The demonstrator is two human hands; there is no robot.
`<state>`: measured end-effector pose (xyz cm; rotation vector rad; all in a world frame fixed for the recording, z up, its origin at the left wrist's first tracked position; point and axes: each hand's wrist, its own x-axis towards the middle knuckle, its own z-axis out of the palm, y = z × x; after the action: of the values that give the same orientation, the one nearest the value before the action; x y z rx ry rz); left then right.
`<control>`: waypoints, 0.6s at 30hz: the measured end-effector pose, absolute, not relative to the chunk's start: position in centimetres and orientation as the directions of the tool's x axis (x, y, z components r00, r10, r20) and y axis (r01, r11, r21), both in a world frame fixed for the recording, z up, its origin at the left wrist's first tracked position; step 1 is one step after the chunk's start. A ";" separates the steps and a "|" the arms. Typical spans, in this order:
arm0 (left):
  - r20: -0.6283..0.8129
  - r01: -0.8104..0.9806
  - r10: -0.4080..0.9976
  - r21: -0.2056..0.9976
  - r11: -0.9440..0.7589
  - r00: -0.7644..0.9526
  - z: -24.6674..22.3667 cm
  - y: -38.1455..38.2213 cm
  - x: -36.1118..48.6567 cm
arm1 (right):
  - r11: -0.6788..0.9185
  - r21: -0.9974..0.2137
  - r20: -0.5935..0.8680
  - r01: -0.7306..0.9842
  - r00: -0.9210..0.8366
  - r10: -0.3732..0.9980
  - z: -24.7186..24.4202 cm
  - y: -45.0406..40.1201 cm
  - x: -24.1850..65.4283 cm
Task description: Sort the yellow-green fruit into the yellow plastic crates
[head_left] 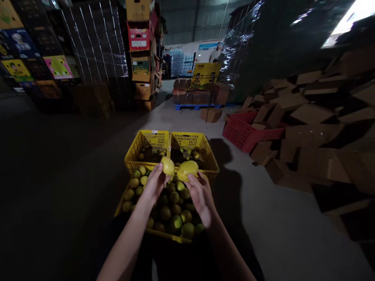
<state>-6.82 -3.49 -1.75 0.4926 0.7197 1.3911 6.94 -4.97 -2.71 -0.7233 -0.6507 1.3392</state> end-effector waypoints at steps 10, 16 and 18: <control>-0.284 -0.780 0.953 0.571 0.258 0.107 -1.6 -3.1 -7.1 | -0.109 -0.658 -0.094 -0.745 -0.062 0.994 -3.4 -4.4 7.4; -0.311 -0.754 0.938 0.577 0.313 0.151 -0.8 -3.3 -7.4 | -0.130 -0.617 -0.063 -0.776 -0.116 0.991 -2.7 -4.7 7.4; -0.318 -0.739 0.939 0.600 0.306 0.130 -0.6 -3.4 -7.7 | -0.131 -0.627 -0.056 -0.768 -0.123 0.991 -2.7 -4.8 7.4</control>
<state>-7.68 -3.37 -0.56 0.3306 0.7303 1.2512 7.36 -4.77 -2.66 -0.5530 -0.5333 1.6405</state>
